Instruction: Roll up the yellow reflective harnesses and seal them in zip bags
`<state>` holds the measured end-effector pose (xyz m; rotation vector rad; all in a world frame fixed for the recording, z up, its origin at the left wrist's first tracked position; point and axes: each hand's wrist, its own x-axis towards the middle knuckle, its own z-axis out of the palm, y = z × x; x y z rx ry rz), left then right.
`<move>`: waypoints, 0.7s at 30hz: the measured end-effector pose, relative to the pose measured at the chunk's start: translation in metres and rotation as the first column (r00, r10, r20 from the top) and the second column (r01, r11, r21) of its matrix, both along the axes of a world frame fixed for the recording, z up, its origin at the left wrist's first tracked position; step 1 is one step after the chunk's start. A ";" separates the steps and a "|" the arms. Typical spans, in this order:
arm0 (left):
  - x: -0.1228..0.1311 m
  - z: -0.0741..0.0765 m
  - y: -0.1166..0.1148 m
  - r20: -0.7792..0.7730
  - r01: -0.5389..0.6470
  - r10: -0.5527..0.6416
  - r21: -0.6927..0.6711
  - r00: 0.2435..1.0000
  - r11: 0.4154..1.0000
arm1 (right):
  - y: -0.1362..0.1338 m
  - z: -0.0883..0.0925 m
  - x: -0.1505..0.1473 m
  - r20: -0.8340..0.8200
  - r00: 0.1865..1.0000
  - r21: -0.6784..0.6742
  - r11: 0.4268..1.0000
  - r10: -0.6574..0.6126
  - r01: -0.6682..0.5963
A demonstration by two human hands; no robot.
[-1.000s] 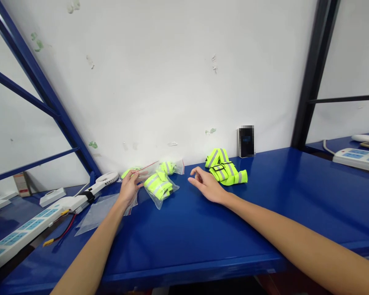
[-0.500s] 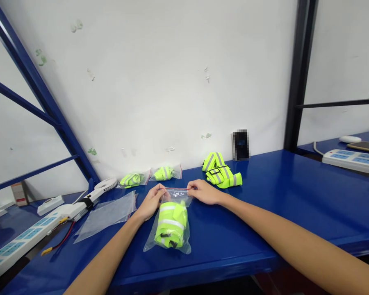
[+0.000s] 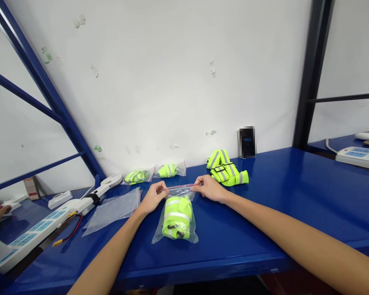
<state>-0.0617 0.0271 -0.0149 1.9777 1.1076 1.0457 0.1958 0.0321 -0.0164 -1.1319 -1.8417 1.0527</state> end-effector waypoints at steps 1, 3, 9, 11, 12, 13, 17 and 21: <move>0.000 0.001 -0.002 -0.031 0.035 -0.036 -0.025 0.999 0.999 | -0.002 0.000 -0.001 0.003 1.000 0.032 0.999 -0.004 0.004; 0.000 0.004 -0.005 -0.075 0.094 -0.099 -0.068 0.992 0.993 | -0.005 0.000 -0.003 0.042 0.999 0.134 0.991 -0.024 0.018; 0.004 0.006 -0.007 -0.057 0.096 -0.097 -0.007 0.994 0.995 | -0.013 0.006 -0.008 0.149 0.987 0.348 0.938 -0.056 0.001; 0.004 0.007 -0.007 -0.073 0.081 -0.078 0.029 0.994 0.996 | -0.016 0.007 -0.009 0.141 0.989 0.349 0.937 -0.041 -0.011; 0.004 0.007 -0.007 -0.077 0.073 -0.070 0.046 0.995 0.996 | -0.016 0.007 -0.009 0.137 0.990 0.345 0.939 -0.035 -0.014; 0.004 0.007 -0.008 -0.080 0.065 -0.060 0.061 0.995 0.996 | -0.017 0.007 -0.009 0.133 0.991 0.333 0.943 -0.029 -0.017; 0.007 0.006 -0.009 -0.057 0.055 -0.052 0.058 0.997 0.997 | -0.018 0.007 -0.009 0.127 0.989 0.199 0.975 0.075 -0.099; 0.008 0.003 -0.003 0.131 0.003 -0.006 0.024 0.991 1.000 | -0.019 0.023 -0.019 0.086 0.947 -0.045 0.951 0.310 -0.307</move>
